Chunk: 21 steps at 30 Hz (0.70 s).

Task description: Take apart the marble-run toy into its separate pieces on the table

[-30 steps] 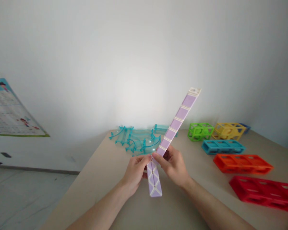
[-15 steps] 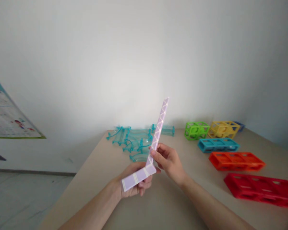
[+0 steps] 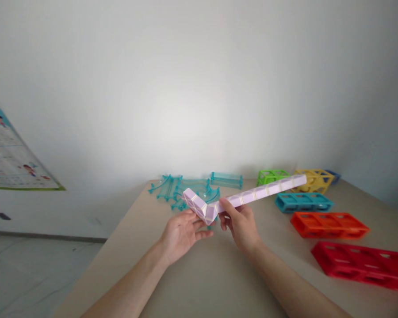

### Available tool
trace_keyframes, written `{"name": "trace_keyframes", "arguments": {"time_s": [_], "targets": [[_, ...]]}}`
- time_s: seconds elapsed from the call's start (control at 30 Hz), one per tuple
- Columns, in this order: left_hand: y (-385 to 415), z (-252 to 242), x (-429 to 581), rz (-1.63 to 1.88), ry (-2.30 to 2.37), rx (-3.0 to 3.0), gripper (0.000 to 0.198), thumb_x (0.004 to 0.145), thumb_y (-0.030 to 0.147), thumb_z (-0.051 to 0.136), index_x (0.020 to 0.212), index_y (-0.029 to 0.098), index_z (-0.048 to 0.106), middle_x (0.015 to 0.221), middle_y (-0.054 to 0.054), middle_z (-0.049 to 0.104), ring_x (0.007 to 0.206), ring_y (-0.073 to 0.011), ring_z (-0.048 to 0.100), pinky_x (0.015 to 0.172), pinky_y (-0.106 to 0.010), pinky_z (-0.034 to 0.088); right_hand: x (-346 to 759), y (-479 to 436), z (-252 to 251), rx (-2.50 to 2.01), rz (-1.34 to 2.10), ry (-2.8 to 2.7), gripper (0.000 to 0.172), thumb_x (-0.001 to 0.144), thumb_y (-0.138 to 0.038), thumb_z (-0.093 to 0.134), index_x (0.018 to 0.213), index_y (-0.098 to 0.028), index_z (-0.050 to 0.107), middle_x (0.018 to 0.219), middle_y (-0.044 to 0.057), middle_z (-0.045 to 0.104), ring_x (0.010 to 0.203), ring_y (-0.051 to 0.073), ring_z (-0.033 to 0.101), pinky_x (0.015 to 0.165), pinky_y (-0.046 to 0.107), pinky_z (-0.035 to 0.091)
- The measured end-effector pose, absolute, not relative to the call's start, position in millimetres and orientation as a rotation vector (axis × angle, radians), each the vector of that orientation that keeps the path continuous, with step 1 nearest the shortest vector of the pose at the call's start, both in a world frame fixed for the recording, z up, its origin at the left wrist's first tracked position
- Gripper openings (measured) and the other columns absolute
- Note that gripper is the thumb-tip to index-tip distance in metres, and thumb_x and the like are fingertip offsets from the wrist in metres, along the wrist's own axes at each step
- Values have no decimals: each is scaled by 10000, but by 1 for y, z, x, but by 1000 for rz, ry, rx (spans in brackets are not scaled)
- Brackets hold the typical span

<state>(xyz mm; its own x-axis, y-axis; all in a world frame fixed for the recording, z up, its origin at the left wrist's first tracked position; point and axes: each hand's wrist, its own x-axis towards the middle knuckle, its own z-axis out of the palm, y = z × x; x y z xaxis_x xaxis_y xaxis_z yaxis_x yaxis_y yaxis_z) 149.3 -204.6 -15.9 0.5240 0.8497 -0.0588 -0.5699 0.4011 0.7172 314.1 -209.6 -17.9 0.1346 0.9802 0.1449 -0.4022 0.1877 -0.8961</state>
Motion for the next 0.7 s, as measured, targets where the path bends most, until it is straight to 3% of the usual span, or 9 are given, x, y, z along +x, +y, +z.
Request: {"name": "trace_keyframes", "arguments": {"time_s": [0.17, 0.3, 0.7], "targets": [[-204, -18, 153, 1121, 460, 809, 185, 854, 270, 637, 974, 133, 666, 985, -103, 707, 890, -198, 658, 750, -321, 536, 308, -214, -20, -675, 1199, -976, 236, 726, -350, 780, 794, -138, 703, 676, 42, 655, 618, 153, 571, 498, 252, 452], [-204, -18, 153, 1107, 458, 859, 218, 841, 309, 659, 883, 97, 691, 840, -95, 717, 741, -155, 658, 724, -282, 533, 307, -215, -21, -630, 1232, -980, 193, 712, -314, 794, 768, -143, 726, 660, 37, 653, 618, 153, 564, 545, 271, 447], [-205, -16, 147, 994, 373, 797, 286, 872, 307, 609, 969, 55, 703, 951, -151, 718, 796, -186, 666, 765, -308, 537, 308, -217, -18, -584, 1289, -961, 182, 684, -300, 815, 755, -159, 725, 652, 18, 637, 642, 147, 544, 620, 278, 437]]}}
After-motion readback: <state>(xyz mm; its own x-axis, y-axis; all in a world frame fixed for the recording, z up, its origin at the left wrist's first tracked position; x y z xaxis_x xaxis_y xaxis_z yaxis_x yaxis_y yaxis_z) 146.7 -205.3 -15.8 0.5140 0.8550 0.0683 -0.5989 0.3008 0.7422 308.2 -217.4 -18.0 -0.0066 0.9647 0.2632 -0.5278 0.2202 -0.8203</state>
